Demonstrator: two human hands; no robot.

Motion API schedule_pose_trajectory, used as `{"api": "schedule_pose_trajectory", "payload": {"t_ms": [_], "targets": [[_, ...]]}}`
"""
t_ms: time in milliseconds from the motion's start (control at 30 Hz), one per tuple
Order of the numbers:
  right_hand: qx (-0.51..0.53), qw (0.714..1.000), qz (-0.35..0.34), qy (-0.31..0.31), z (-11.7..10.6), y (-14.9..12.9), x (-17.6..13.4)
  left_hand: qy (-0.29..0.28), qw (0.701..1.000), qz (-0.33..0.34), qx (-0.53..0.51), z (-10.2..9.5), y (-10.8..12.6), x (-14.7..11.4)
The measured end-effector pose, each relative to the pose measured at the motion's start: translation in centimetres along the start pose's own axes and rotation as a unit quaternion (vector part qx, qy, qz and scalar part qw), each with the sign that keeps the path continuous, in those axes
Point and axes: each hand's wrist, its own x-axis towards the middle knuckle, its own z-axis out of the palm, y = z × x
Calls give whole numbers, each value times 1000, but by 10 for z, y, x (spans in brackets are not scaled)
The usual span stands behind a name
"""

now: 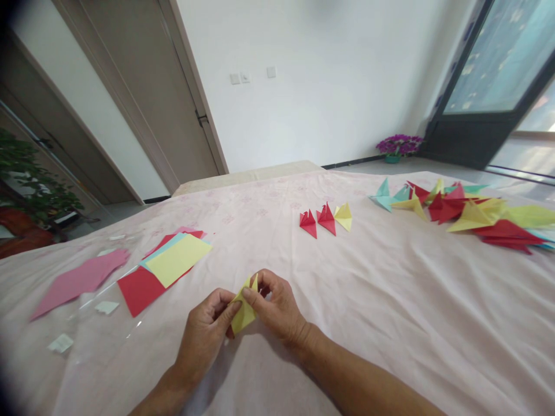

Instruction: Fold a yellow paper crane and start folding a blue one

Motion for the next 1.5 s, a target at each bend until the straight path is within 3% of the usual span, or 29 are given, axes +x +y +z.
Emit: {"api": "schedule_pose_trajectory", "payload": {"t_ms": [400,567,767,867,1100,1367,1500], "targets": [[87,995,42,34,2,8,-1,3,1000,16,20,4,4,-1],[109,993,48,18,1,7,1,-7,999,-19,-47,6,4,-2],[-32,996,-25,83,1,-1,-2,77,987,-42,-135,4,6,5],[-109,989,-54,80,2,-5,-7,98,982,-43,-157,4,7,4],[-228,964,-137,20,5,-9,-12,86,974,-26,-209,9,2,1],[-227,963,-144,9,5,-5,-13,41,973,-29,-224,9,2,5],[-224,966,-126,13,7,-4,-14,49,977,-28,-204,9,1,6]]}}
